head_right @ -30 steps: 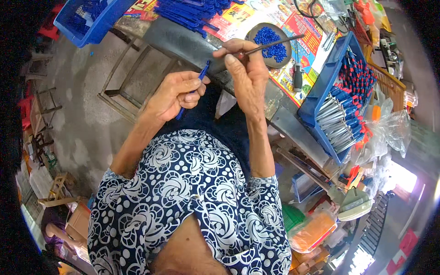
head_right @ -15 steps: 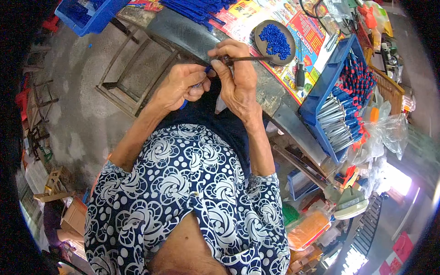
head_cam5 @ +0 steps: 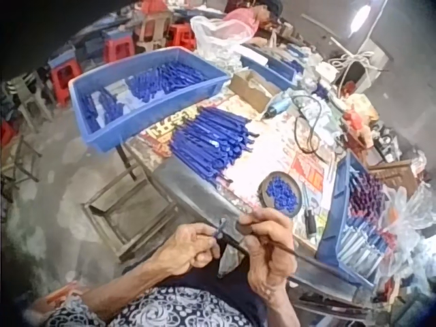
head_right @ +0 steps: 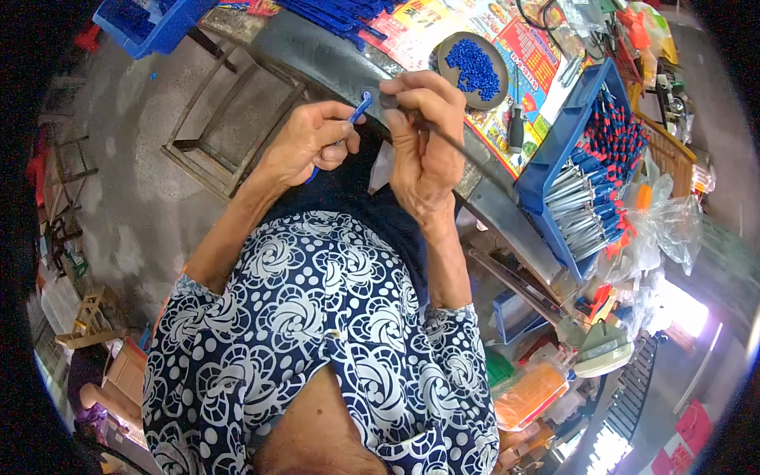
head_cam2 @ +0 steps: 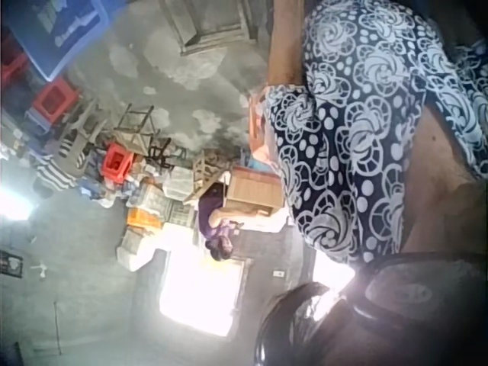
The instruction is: Assembling ballpoint pens by inserting ink cartridges and components into pen bodies.
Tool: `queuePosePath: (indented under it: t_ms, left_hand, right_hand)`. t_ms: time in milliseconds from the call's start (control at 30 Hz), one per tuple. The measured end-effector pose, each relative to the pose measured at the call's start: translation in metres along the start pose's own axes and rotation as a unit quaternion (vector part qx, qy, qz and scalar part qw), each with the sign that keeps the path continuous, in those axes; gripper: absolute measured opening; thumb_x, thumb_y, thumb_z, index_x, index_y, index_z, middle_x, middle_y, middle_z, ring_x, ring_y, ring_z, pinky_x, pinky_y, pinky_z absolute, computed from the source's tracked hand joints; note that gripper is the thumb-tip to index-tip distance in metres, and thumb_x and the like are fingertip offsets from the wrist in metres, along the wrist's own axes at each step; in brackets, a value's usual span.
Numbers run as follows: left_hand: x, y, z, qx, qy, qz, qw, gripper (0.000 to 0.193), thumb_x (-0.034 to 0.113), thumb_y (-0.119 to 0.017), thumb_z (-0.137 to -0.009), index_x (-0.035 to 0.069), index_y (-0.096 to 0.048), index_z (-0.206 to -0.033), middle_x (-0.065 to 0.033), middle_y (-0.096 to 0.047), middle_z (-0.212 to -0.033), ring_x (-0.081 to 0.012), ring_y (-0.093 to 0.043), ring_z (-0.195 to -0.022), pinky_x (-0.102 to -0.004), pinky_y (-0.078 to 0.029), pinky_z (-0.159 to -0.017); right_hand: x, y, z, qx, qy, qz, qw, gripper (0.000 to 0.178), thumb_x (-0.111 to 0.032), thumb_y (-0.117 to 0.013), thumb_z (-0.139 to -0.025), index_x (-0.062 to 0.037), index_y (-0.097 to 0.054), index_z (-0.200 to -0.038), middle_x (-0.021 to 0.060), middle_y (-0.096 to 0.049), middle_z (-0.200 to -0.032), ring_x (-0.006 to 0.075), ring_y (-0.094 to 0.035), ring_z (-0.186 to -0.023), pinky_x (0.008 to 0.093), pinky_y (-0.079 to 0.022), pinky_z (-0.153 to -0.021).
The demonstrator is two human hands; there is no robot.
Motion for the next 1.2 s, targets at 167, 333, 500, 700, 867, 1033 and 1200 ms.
queuePosePath:
  t_ms: [167,333,500,700,867,1033,1200]
  left_hand:
    - [0.000,0.000,-0.001,0.025,0.022,-0.006,0.999,0.018,0.007,-0.050,-0.083,-0.002,-0.047,-0.098,-0.0121,-0.054,-0.070,-0.0051,-0.036,-0.045,-0.0165,-0.024,-0.036]
    - [-0.003,0.002,-0.001,0.025,0.028,0.008,0.999,0.017,0.008,-0.050,-0.083,-0.001,-0.047,-0.097,-0.0119,-0.054,-0.069,-0.0050,-0.037,-0.045,-0.0162,-0.024,-0.036]
    - [0.000,-0.001,-0.002,0.041,0.033,0.008,0.999,0.016,0.012,-0.049,-0.085,0.001,-0.048,-0.096,-0.0102,-0.053,-0.066,-0.0045,-0.037,-0.044,-0.0154,-0.023,-0.035]
    - [0.017,-0.012,0.007,0.038,0.014,-0.060,0.997,0.018,0.018,-0.049,-0.087,0.001,-0.051,-0.089,-0.0045,-0.049,-0.056,-0.0032,-0.030,-0.036,-0.0166,-0.019,-0.032]
    - [0.033,-0.012,0.007,0.062,-0.035,-0.131,0.989,0.016,0.018,-0.048,-0.087,0.002,-0.051,-0.089,-0.0042,-0.048,-0.055,-0.0022,-0.029,-0.036,-0.0162,-0.017,-0.032]
    - [0.076,-0.008,-0.007,0.074,-0.088,-0.128,0.985,0.013,0.012,-0.047,-0.084,0.000,-0.049,-0.090,-0.0065,-0.050,-0.053,-0.0033,-0.031,-0.035,-0.0187,-0.020,-0.030]
    - [0.140,0.006,-0.035,0.120,-0.191,-0.300,0.927,0.017,0.016,-0.047,-0.087,0.001,-0.049,-0.095,-0.0036,-0.051,-0.054,-0.0041,-0.037,-0.040,-0.0194,-0.025,-0.035]
  right_hand:
    - [0.045,0.027,0.004,0.049,-0.176,-0.053,0.982,0.016,-0.005,-0.050,-0.086,0.0029,-0.050,-0.100,0.0149,-0.060,-0.092,0.0186,-0.058,-0.082,0.0304,-0.045,-0.079]
    - [0.033,0.018,-0.001,0.041,-0.138,-0.073,0.987,0.017,-0.007,-0.051,-0.086,0.0020,-0.051,-0.101,0.0126,-0.062,-0.087,0.0161,-0.058,-0.083,0.0286,-0.045,-0.078]
    - [0.035,0.012,-0.004,0.028,-0.129,-0.071,0.989,0.016,-0.007,-0.052,-0.086,0.0018,-0.052,-0.099,0.0118,-0.062,-0.086,0.0155,-0.058,-0.083,0.0287,-0.044,-0.078]
    - [0.034,0.026,-0.002,0.058,-0.158,-0.090,0.982,0.016,-0.008,-0.052,-0.086,0.0013,-0.052,-0.100,0.0117,-0.062,-0.087,0.0156,-0.058,-0.083,0.0287,-0.044,-0.079]
    - [0.048,0.044,-0.005,0.073,-0.202,-0.040,0.976,0.017,-0.011,-0.053,-0.086,0.0006,-0.053,-0.099,0.0101,-0.062,-0.084,0.0135,-0.057,-0.079,0.0271,-0.044,-0.077]
    - [0.067,0.086,-0.021,0.092,-0.240,0.084,0.963,0.015,-0.011,-0.053,-0.084,0.0011,-0.055,-0.092,0.0087,-0.063,-0.081,0.0109,-0.054,-0.074,0.0241,-0.042,-0.069]
    - [0.097,0.111,-0.035,0.079,-0.260,0.193,0.943,0.012,-0.006,-0.054,-0.071,0.0032,-0.054,-0.079,0.0060,-0.054,-0.065,0.0133,-0.052,-0.066,0.0267,-0.041,-0.062]
Point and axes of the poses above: each hand's wrist, its own z-axis away from the middle knuckle, its own y-axis out of the back of the hand, x = y × z, the point moved 10 cm from there along -z, towards the middle knuckle
